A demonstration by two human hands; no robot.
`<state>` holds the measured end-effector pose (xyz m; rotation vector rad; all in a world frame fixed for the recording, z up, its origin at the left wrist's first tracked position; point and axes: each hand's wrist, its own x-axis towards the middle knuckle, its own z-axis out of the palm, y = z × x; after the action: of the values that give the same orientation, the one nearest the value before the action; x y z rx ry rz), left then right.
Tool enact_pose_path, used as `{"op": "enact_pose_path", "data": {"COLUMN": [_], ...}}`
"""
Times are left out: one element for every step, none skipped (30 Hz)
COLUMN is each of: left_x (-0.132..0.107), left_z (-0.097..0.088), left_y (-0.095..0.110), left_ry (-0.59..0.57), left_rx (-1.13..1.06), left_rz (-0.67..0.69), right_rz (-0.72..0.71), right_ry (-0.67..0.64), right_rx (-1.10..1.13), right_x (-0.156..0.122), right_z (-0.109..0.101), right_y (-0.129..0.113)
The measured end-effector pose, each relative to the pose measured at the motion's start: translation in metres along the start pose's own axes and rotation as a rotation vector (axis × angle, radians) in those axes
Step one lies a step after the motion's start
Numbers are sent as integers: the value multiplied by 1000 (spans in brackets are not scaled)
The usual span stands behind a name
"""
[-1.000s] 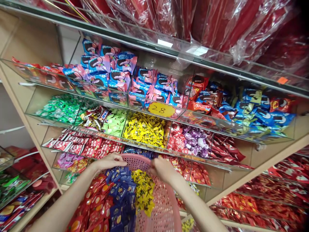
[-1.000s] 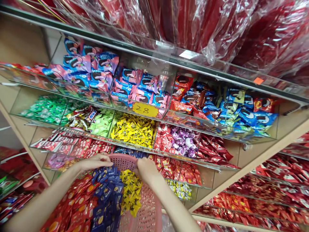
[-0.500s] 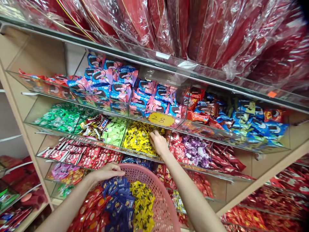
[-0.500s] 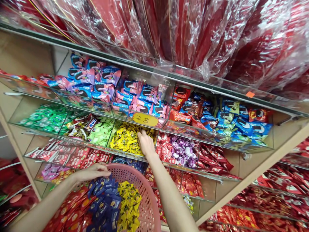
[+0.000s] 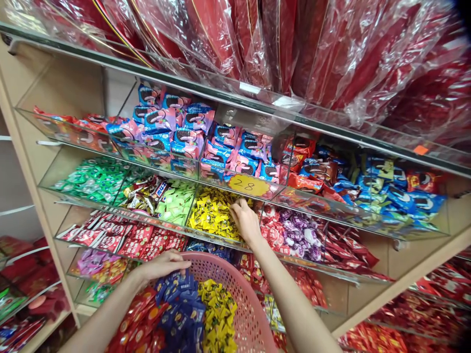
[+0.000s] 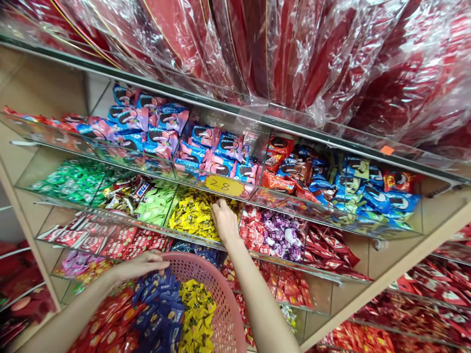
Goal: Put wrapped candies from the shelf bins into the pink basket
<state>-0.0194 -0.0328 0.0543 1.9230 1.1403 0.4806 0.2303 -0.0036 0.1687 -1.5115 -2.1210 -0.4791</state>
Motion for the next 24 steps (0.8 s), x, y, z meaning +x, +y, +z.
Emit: {"op": "enact_pose_path", "data": {"left_x": [-1, -1, -2, -3, -3, -3, -4, -4, -4, -4, -5, -6, -7, -8, -8, -9, -9, -9, -9, -9, -8, -7, -7, -6], "left_z": [0, 0, 0, 0, 0, 1, 1, 1, 2, 2, 2, 2, 1, 1, 1, 1, 1, 1, 2, 2, 3, 4, 5, 6], "left_y": [2, 4, 7, 9, 11, 12, 13, 14, 14, 14, 14, 15, 16, 17, 18, 20, 21, 22, 23, 23, 23, 22, 21, 19], "left_ry": [0, 0, -1, -2, -2, -2, 0, 1, 5, 18, 35, 53, 70, 81, 83, 78, 71, 69, 72, 76, 82, 83, 78, 71], "left_rx": [-9, -19, -29, -40, -53, -69, -91, -116, -143, -171, -200, -230, -257, -281, -301, -316, -322, -323, -319, -311, -300, -289, -280, -278], "left_rz": [-4, -5, -7, -10, -16, -22, -30, -38, -45, -50, -59, -79, -109, -143, -175, -201, -215, -211, -190, -161, -131, -104, -84, -74], "right_rz": [-6, -11, -11, -11, -15, -24, -40, -73, -110, -156, -196, -228, -249, -258, -258, -253, -248, -244, -242, -241, -242, -243, -244, -246], "right_ry": [29, 60, 91, 123, 151, 170, 174, 154, 115, 60, 5, -45, -84, -110, -126, -136, -141, -144, -146, -146, -145, -144, -143, -142], "right_rx": [31, 68, 110, 157, 206, 252, 291, 321, 330, 323, 301, 269, 233, 196, 161, 132, 108, 91, 78, 67, 57, 46, 32, 15], "right_x": [-2, -6, -11, -17, -25, -35, -45, -55, -65, -75, -83, -91, -96, -101, -104, -106, -107, -108, -109, -109, -110, -111, -111, -112], "right_z": [-3, -7, -10, -13, -16, -17, -16, -13, -9, -3, 4, 13, 21, 30, 38, 44, 50, 54, 56, 58, 58, 59, 59, 59], "right_y": [-1, -2, -5, -9, -15, -22, -31, -39, -48, -55, -62, -67, -70, -71, -72, -71, -70, -69, -68, -67, -67, -66, -66, -66]}}
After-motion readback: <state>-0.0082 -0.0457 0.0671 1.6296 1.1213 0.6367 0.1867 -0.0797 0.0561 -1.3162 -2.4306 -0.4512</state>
